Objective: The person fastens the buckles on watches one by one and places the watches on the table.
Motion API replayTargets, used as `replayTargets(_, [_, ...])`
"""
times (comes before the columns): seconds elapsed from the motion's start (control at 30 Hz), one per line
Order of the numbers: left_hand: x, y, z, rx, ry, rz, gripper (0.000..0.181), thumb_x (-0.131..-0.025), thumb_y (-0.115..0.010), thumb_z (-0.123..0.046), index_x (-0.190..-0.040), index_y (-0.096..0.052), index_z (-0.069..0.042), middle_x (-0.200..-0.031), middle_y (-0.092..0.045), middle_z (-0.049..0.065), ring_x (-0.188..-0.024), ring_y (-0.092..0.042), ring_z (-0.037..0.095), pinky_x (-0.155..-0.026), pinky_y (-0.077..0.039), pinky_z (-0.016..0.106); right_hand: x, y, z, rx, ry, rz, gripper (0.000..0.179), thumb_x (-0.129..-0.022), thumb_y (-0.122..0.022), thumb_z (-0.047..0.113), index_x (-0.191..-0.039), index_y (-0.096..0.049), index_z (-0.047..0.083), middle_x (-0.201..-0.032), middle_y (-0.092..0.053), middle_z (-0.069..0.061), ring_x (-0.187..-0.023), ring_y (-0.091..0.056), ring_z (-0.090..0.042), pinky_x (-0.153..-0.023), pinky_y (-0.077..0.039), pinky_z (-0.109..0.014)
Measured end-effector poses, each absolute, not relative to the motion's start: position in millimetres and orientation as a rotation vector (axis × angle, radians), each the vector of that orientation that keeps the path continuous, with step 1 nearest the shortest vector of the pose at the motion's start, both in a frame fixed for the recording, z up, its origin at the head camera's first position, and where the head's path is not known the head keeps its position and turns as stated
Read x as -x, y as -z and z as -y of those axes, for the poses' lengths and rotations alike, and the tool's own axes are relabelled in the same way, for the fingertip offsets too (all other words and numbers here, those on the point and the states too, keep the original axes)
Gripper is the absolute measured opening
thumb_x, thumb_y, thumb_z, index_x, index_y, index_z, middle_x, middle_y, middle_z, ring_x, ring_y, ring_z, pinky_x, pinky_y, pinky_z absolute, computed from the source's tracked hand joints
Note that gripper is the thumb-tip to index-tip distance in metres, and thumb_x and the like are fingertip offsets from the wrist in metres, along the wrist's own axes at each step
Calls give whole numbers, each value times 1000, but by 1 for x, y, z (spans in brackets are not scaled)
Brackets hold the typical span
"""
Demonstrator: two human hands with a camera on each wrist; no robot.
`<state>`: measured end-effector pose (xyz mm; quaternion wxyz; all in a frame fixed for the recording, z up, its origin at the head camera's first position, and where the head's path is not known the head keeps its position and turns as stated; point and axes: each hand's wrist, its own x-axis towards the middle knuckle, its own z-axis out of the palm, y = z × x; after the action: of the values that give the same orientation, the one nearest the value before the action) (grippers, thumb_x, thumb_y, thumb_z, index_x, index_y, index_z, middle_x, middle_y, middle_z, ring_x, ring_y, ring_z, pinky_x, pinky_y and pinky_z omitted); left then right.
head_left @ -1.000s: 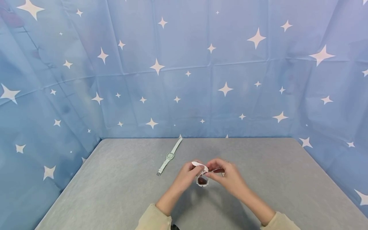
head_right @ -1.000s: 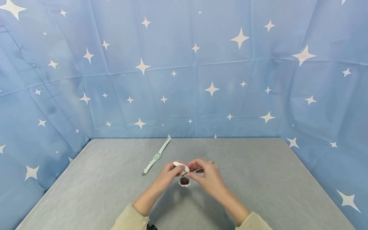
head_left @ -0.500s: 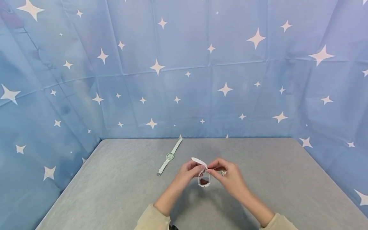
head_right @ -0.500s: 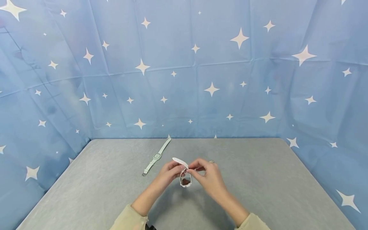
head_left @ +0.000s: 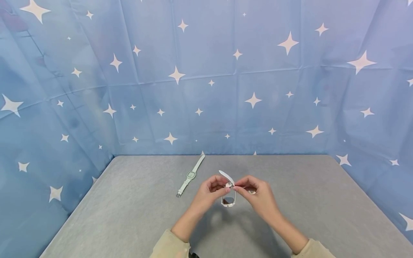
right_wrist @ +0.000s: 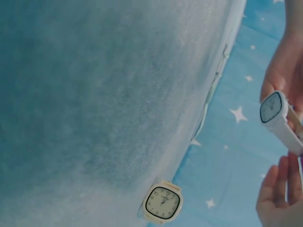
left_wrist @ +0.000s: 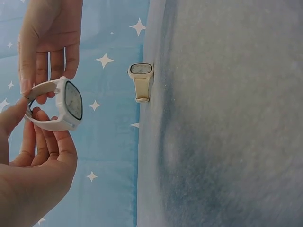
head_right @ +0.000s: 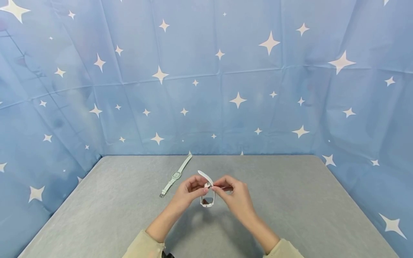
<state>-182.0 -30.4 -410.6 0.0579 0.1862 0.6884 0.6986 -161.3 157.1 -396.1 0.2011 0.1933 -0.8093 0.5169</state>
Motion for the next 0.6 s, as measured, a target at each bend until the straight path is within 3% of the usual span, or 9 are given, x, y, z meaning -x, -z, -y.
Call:
replayTargets(0.33, [181,409,29,-535,-2123,-2129,25,-90,-69,-5,-110,-62,7,-108,-67,24,-85,-62,3,-80,-53,17,162,396,-158,-498,-1533,2305,7,-88,-76,12,-93,-72,10,-88,-75,-4,-80,-67,0,-72,-57,-21])
replayTargets(0.6, [180,408,27,-588,-2091,-2114,25,-91,-69,-4,-111,-61,8,-109,-65,29,-81,-63,2,-70,-55,20,162,397,-159,-506,-1594,2352,18,-87,-76,11,-104,-73,4,-93,-76,-11,-80,-68,1,-70,-58,-22])
